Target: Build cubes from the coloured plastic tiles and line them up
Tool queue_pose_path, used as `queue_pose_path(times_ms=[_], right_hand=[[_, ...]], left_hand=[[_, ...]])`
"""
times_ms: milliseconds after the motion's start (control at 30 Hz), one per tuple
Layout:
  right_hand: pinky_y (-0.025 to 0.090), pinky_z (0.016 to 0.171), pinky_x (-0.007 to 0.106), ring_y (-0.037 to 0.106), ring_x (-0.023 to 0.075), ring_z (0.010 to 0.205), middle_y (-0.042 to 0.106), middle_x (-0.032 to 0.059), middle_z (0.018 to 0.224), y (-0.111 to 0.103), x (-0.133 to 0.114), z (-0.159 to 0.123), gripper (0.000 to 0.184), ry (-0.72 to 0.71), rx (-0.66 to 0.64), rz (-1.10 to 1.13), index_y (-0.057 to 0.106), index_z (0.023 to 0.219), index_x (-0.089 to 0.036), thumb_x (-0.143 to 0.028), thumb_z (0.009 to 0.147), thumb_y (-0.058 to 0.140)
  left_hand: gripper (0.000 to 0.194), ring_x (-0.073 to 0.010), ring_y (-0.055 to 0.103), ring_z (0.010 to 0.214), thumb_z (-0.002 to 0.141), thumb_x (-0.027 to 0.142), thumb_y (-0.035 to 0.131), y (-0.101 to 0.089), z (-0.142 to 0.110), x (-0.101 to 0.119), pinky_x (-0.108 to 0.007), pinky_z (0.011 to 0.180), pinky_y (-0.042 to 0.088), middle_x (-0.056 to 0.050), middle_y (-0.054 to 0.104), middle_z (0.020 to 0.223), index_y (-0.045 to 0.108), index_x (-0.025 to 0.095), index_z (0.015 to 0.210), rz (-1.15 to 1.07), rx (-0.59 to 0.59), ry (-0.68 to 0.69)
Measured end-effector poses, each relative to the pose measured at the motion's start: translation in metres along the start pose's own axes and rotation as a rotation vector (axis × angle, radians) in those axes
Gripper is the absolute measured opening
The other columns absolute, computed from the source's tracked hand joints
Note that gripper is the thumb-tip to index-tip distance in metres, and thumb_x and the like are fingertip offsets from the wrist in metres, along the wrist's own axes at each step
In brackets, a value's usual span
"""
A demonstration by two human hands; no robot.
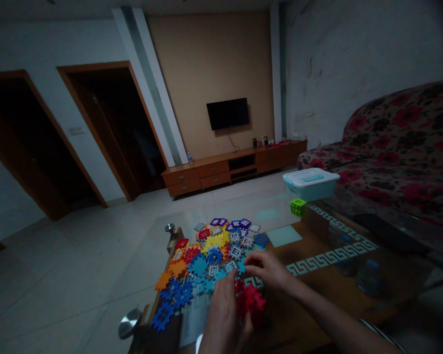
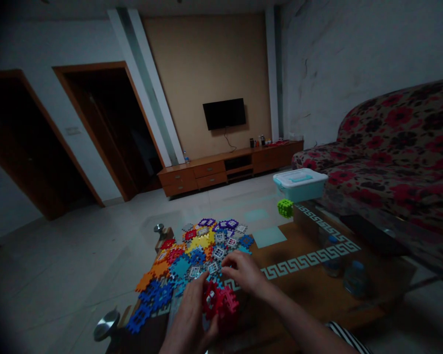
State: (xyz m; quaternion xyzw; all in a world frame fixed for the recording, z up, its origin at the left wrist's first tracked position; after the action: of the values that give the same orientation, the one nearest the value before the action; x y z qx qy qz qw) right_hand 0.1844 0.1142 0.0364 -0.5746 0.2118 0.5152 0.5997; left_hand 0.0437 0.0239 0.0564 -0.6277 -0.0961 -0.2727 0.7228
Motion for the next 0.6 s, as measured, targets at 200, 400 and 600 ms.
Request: queue_pose_path(times_ms=[200, 400, 600], right_hand=[[0.047, 0.078, 0.030, 0.062, 0.0201, 0.087, 0.070, 0.0041, 0.087, -0.008, 0.002, -0.001, 0.010, -0.008, 0.017, -0.009, 0.070, 0.084, -0.020, -0.019, 0.079, 0.062], [0.047, 0.077, 0.032, 0.063, 0.0205, 0.086, 0.070, 0.0062, 0.088, -0.013, 0.001, 0.013, 0.014, -0.036, 0.005, -0.060, 0.070, 0.084, -0.019, -0.022, 0.083, 0.057], [0.046, 0.087, 0.035, 0.063, 0.0224, 0.098, 0.072, 0.0100, 0.101, 0.033, -0.012, 0.091, 0.022, -0.121, -0.111, -0.408, 0.071, 0.095, -0.017, -0.013, 0.085, 0.052]], left_hand=[[0.068, -0.0229, 0.048, 0.124, 0.073, 0.016, 0.055, 0.010, 0.010, 0.020, -0.035, 0.106, 0.039, -0.008, 0.054, 0.136, 0.043, 0.023, 0.139, 0.009, -0.182, 0.060], [0.043, -0.0233, 0.050, 0.125, 0.085, 0.009, 0.037, -0.035, 0.043, -0.062, -0.040, 0.107, 0.040, -0.012, 0.058, 0.130, 0.059, 0.017, 0.122, 0.151, 0.200, -0.185], [0.050, -0.0254, 0.044, 0.132, 0.086, 0.005, 0.031, -0.060, 0.074, -0.141, -0.043, 0.108, 0.038, -0.013, 0.052, 0.140, 0.052, 0.015, 0.131, 0.253, 0.392, -0.467]])
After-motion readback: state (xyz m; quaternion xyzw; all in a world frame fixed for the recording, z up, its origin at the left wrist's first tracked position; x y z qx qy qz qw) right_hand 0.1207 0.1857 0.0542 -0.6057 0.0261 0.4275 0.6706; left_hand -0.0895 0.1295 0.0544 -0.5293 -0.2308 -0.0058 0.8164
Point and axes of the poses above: each hand's wrist, its own z-axis towards the middle knuckle, its own y-axis out of the palm, x = y × z, the point moved 7 cm from there along z, towards the middle knuckle
